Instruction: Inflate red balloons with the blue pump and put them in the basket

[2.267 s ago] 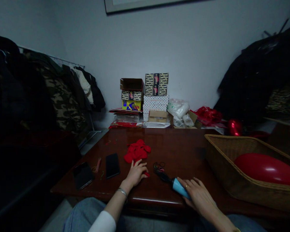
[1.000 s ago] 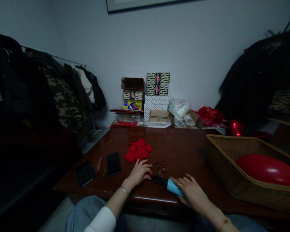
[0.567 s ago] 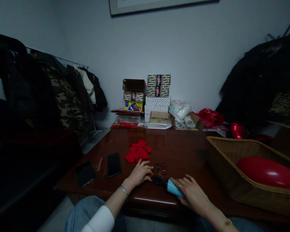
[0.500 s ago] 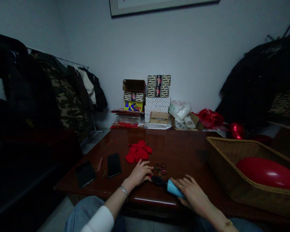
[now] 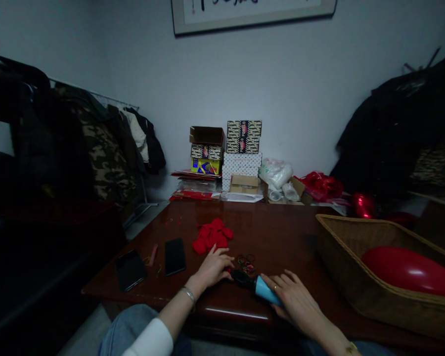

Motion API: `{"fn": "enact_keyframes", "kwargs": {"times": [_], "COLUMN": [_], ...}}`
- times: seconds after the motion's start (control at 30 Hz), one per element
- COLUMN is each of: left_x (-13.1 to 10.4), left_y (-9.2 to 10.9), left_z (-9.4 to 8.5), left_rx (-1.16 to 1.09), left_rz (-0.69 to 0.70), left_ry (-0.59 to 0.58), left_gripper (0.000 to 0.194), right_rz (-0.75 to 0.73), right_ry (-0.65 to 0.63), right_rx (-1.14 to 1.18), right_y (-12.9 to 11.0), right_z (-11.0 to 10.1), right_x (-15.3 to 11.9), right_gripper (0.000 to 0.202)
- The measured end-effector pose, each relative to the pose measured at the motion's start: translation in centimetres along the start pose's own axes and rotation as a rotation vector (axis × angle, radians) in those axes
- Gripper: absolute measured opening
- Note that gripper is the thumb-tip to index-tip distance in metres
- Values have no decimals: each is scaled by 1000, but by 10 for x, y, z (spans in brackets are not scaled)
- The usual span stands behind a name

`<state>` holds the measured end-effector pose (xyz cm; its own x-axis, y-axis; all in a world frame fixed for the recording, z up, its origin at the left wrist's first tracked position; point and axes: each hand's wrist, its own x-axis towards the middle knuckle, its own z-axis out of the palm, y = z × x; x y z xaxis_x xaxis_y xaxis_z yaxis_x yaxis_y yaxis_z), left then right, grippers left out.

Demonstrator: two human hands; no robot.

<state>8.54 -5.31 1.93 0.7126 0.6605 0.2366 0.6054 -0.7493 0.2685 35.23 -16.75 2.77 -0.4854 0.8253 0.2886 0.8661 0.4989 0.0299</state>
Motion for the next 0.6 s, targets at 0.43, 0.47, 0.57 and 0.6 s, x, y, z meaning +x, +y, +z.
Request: {"fn": "enact_keyframes", "kwargs": {"times": [0.43,0.47,0.57,0.6], "left_x": [4,4,3,3], "left_y": [3,3,2,2], "left_z": [-5,-6,-9,-10], "left_rx": [28,20,25,33], "left_rz": [40,36,8,2], "left_ry": [9,12,29,28], "left_gripper": [25,28,35,36], "right_rz": [8,6,-2,-4], "right_ry": [-11,-4,-2,-5], "right_rx": [15,17,21,20], "right_y": [-2,-2,-2,-3], "right_z": [-7,-7,-9,-10], "right_x": [3,2,2,2], "right_gripper": [63,64,66,66]}}
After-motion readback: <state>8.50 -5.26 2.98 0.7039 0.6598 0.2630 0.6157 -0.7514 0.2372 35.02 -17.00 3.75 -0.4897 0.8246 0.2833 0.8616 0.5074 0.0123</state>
